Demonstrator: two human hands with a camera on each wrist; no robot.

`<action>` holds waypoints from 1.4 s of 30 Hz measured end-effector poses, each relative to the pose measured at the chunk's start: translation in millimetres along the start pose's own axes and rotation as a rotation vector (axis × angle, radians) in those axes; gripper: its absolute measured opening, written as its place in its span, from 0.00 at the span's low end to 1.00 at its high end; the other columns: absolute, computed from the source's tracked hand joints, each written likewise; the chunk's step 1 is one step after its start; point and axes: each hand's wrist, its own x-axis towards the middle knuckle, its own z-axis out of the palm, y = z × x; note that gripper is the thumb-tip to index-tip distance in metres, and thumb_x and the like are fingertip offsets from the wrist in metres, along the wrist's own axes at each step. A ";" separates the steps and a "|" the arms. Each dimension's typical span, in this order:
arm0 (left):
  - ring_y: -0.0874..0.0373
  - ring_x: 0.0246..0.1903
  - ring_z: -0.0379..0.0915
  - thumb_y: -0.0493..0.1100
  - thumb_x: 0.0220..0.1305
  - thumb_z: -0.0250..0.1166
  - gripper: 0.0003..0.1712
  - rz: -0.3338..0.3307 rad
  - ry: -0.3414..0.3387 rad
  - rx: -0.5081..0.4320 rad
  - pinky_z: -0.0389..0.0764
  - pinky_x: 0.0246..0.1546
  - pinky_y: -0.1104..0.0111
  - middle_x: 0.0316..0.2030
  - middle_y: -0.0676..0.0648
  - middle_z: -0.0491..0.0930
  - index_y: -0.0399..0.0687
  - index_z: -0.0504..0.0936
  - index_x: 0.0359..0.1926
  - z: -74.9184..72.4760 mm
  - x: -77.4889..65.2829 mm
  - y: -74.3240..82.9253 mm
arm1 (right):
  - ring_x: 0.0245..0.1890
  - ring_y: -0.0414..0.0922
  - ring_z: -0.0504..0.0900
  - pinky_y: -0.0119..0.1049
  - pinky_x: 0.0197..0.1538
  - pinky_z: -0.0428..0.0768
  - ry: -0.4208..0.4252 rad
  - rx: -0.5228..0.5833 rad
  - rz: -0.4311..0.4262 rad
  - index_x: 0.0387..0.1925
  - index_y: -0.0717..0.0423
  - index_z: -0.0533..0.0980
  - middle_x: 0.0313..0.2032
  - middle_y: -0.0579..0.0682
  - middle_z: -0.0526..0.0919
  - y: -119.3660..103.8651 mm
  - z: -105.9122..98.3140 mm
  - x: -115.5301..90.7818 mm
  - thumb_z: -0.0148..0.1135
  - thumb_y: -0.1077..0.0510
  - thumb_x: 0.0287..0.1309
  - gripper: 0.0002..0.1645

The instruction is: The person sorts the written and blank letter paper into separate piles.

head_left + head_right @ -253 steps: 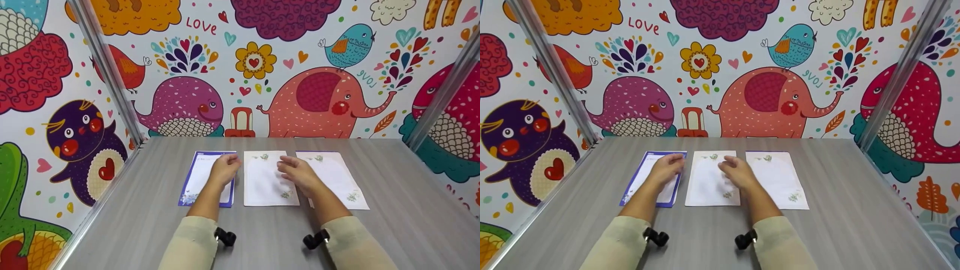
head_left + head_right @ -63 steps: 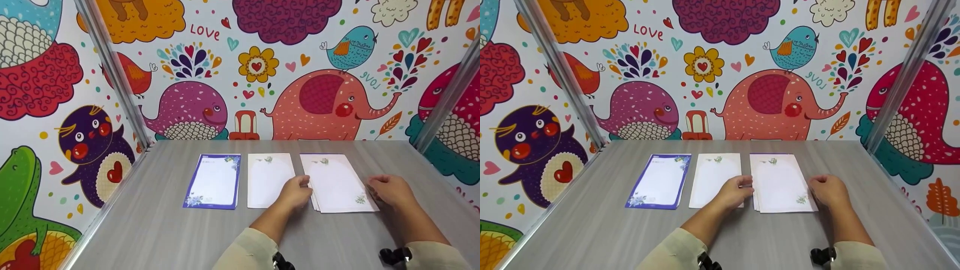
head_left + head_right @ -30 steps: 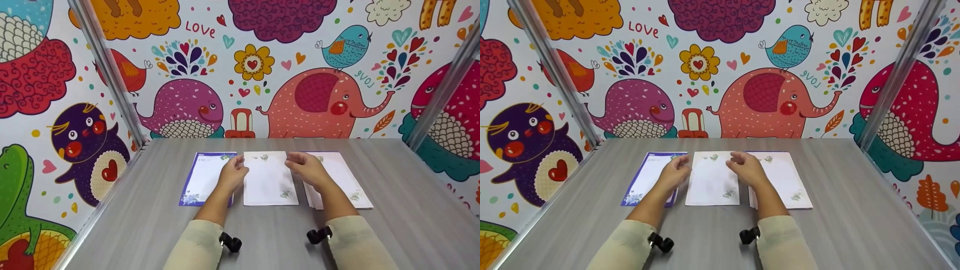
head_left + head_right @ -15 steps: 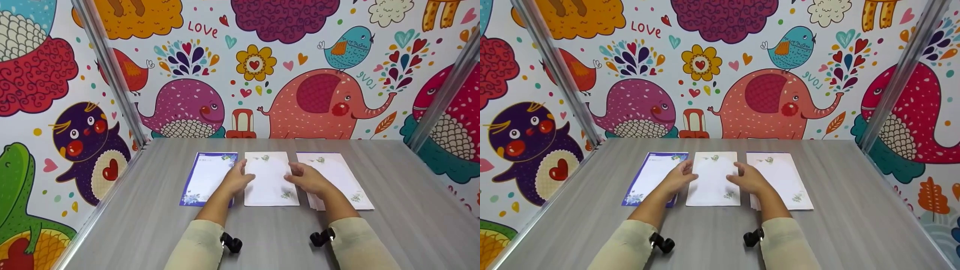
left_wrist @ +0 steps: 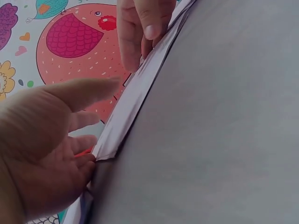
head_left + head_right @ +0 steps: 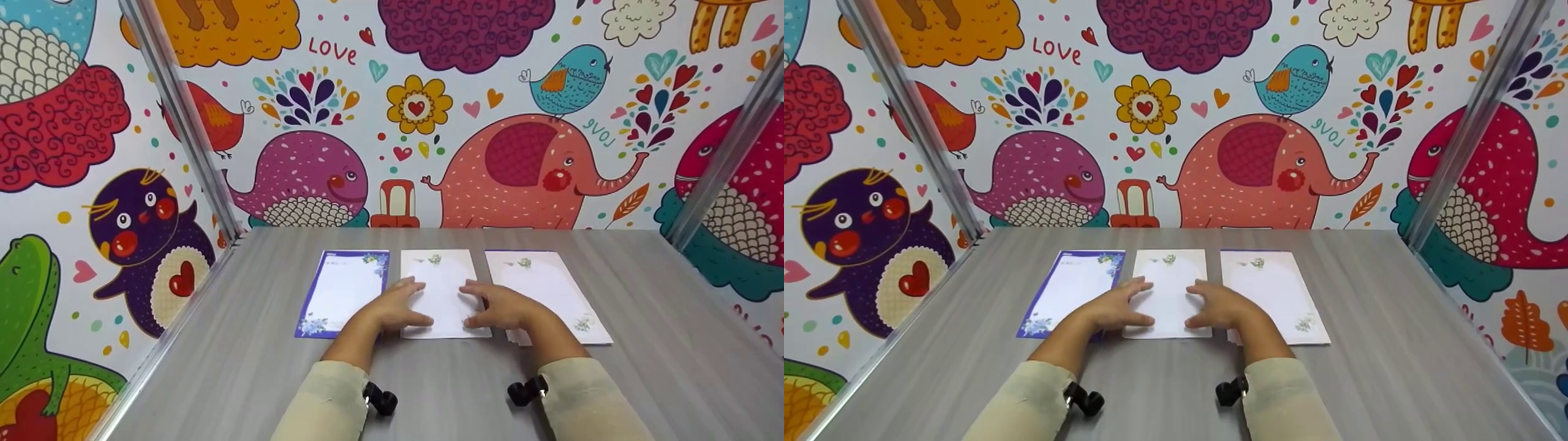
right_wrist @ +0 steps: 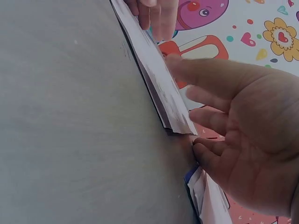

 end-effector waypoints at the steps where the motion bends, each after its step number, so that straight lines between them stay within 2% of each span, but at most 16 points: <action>1: 0.43 0.86 0.49 0.57 0.59 0.79 0.50 -0.001 -0.012 0.029 0.55 0.85 0.44 0.85 0.44 0.55 0.54 0.70 0.80 0.5 -0.6 0.9 | 0.85 0.61 0.56 0.68 0.83 0.56 -0.008 -0.026 -0.003 0.78 0.43 0.71 0.84 0.53 0.61 -0.4 0.3 -0.6 0.80 0.46 0.57 0.49; 5: 0.45 0.86 0.47 0.56 0.57 0.81 0.50 -0.026 -0.029 0.100 0.54 0.85 0.45 0.86 0.46 0.56 0.55 0.72 0.79 2.6 -2.5 4.1 | 0.85 0.61 0.55 0.67 0.83 0.56 -0.019 -0.090 -0.013 0.76 0.43 0.74 0.84 0.53 0.62 -1.4 2.4 -1.2 0.82 0.49 0.54 0.47; 10: 0.47 0.86 0.46 0.56 0.57 0.80 0.50 -0.035 -0.025 0.146 0.54 0.85 0.46 0.85 0.48 0.56 0.56 0.72 0.79 4.1 -2.8 5.9 | 0.86 0.61 0.53 0.66 0.84 0.54 -0.013 -0.104 -0.011 0.74 0.44 0.75 0.83 0.53 0.62 -2.6 3.6 -0.8 0.83 0.50 0.54 0.47; 16: 0.47 0.86 0.48 0.57 0.60 0.78 0.46 -0.035 -0.016 0.173 0.55 0.85 0.48 0.85 0.47 0.58 0.52 0.74 0.77 4.5 -1.3 5.2 | 0.87 0.61 0.51 0.66 0.85 0.52 -0.027 -0.131 0.011 0.75 0.43 0.75 0.84 0.52 0.62 -5.9 4.0 -0.7 0.78 0.50 0.60 0.42; 22: 0.46 0.84 0.53 0.54 0.67 0.73 0.38 -0.011 0.004 0.191 0.57 0.85 0.49 0.83 0.46 0.62 0.50 0.77 0.74 4.5 2.0 3.7 | 0.86 0.59 0.55 0.64 0.85 0.55 -0.028 -0.178 0.025 0.74 0.44 0.75 0.83 0.53 0.64 -9.7 5.7 0.8 0.70 0.54 0.69 0.34; 26: 0.43 0.82 0.59 0.49 0.69 0.71 0.32 0.035 0.049 0.209 0.60 0.84 0.50 0.80 0.42 0.68 0.44 0.80 0.70 4.7 3.8 2.6 | 0.83 0.59 0.62 0.63 0.83 0.60 0.019 -0.193 0.021 0.73 0.46 0.77 0.80 0.55 0.69 -11.4 6.2 1.3 0.69 0.56 0.70 0.31; 30: 0.43 0.79 0.65 0.49 0.69 0.72 0.30 -0.008 0.087 0.208 0.63 0.83 0.50 0.76 0.43 0.73 0.44 0.82 0.68 4.4 5.0 3.9 | 0.78 0.60 0.71 0.62 0.80 0.67 0.079 -0.195 -0.005 0.69 0.50 0.80 0.74 0.57 0.77 -12.4 7.6 2.7 0.72 0.58 0.67 0.30; 34: 0.43 0.76 0.70 0.50 0.67 0.74 0.28 -0.050 0.125 0.213 0.67 0.80 0.50 0.72 0.43 0.79 0.46 0.85 0.65 4.1 5.5 6.0 | 0.64 0.56 0.84 0.59 0.74 0.76 0.148 -0.174 -0.024 0.64 0.55 0.84 0.63 0.58 0.87 -12.7 8.4 5.1 0.77 0.60 0.60 0.29; 37: 0.42 0.73 0.73 0.50 0.64 0.75 0.28 -0.046 0.147 0.223 0.70 0.78 0.51 0.68 0.43 0.82 0.45 0.87 0.62 3.9 5.4 6.6 | 0.53 0.49 0.85 0.56 0.67 0.81 0.189 -0.157 -0.022 0.60 0.57 0.86 0.55 0.56 0.90 -12.0 8.3 6.8 0.80 0.60 0.56 0.29; 42: 0.42 0.71 0.74 0.50 0.63 0.76 0.28 -0.060 0.153 0.216 0.71 0.77 0.51 0.66 0.43 0.83 0.45 0.87 0.62 3.7 4.6 7.7 | 0.47 0.47 0.84 0.55 0.63 0.83 0.201 -0.143 -0.011 0.58 0.59 0.86 0.52 0.56 0.91 -11.4 6.8 7.5 0.81 0.60 0.53 0.29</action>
